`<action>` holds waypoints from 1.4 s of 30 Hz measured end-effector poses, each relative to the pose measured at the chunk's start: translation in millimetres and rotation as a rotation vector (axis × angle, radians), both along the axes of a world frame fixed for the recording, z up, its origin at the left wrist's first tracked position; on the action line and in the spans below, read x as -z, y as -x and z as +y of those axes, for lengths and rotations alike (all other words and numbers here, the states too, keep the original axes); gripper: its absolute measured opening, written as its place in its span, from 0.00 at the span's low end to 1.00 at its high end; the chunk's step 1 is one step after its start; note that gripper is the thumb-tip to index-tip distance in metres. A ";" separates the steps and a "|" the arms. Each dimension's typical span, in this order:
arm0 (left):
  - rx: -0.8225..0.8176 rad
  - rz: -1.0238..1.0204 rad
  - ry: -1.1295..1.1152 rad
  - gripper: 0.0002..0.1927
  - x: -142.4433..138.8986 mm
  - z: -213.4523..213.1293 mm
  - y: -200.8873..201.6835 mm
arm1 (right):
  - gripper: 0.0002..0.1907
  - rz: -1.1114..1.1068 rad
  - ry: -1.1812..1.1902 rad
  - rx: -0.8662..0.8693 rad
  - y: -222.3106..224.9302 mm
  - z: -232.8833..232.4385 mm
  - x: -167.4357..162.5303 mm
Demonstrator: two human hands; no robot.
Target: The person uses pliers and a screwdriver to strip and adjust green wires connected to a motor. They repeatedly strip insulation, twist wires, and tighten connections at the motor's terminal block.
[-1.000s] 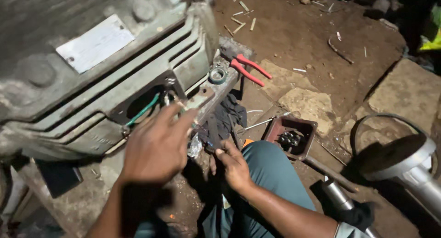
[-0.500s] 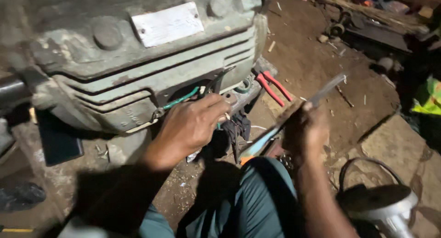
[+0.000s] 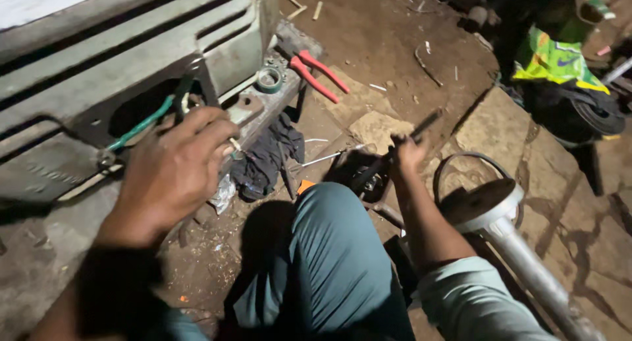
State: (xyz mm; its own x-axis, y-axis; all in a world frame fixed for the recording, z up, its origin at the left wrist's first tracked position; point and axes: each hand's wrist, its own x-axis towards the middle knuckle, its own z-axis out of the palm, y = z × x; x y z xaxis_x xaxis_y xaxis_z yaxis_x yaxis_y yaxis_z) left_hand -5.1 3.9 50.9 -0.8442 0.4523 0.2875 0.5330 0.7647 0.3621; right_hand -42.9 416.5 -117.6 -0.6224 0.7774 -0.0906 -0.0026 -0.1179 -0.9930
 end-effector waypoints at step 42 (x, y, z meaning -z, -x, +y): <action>0.027 -0.008 -0.160 0.13 26.4 -20.3 -2.2 | 0.34 -0.093 1.089 -1.591 -164.4 -156.2 -84.8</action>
State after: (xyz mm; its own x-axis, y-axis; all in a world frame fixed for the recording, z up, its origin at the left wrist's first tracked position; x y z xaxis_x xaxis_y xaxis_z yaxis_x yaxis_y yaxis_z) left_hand -3.0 -16.4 24.5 -0.8350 0.4239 0.3509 0.5491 0.6826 0.4822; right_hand 121.5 260.4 -32.8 -0.5588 -0.8174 -0.1403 0.7556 -0.4321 -0.4923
